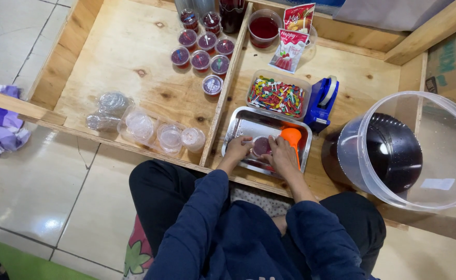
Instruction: The person prepares drinks by hand by pouring a dark liquid into clear plastic cups and adding small colorful toppings.
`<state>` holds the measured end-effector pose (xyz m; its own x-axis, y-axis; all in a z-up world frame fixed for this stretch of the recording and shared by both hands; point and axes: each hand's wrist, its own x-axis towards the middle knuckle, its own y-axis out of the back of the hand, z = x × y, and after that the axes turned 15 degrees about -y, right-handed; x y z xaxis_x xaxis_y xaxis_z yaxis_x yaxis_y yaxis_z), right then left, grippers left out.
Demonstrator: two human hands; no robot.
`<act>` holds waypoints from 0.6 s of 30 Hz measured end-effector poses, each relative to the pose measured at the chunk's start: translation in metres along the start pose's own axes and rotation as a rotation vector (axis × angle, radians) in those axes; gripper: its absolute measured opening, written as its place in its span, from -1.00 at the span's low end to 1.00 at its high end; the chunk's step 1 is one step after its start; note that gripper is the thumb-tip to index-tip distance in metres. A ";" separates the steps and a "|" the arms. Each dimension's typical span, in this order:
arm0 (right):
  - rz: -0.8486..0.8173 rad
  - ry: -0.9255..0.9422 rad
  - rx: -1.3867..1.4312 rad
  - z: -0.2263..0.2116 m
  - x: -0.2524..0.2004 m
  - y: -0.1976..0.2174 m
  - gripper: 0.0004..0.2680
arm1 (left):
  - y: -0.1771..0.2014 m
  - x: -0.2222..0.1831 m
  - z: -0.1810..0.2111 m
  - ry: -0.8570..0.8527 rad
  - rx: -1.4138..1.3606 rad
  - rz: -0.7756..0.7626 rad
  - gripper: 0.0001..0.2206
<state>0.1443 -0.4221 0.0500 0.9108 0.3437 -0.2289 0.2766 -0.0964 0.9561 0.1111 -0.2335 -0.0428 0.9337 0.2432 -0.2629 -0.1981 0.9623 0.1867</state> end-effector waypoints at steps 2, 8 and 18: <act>0.001 -0.003 0.000 -0.001 -0.002 0.001 -0.45 | 0.001 -0.012 0.011 0.049 -0.083 0.034 -0.70; -0.003 -0.010 0.024 0.002 0.000 -0.004 -0.44 | -0.009 -0.011 0.009 0.103 -0.219 0.111 -0.75; -0.024 -0.027 0.037 -0.001 0.000 0.000 -0.44 | -0.018 -0.005 0.000 0.110 -0.184 0.171 -0.83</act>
<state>0.1441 -0.4207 0.0504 0.9116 0.3211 -0.2568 0.3091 -0.1232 0.9430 0.1096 -0.2522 -0.0452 0.8462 0.4057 -0.3453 -0.4099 0.9098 0.0646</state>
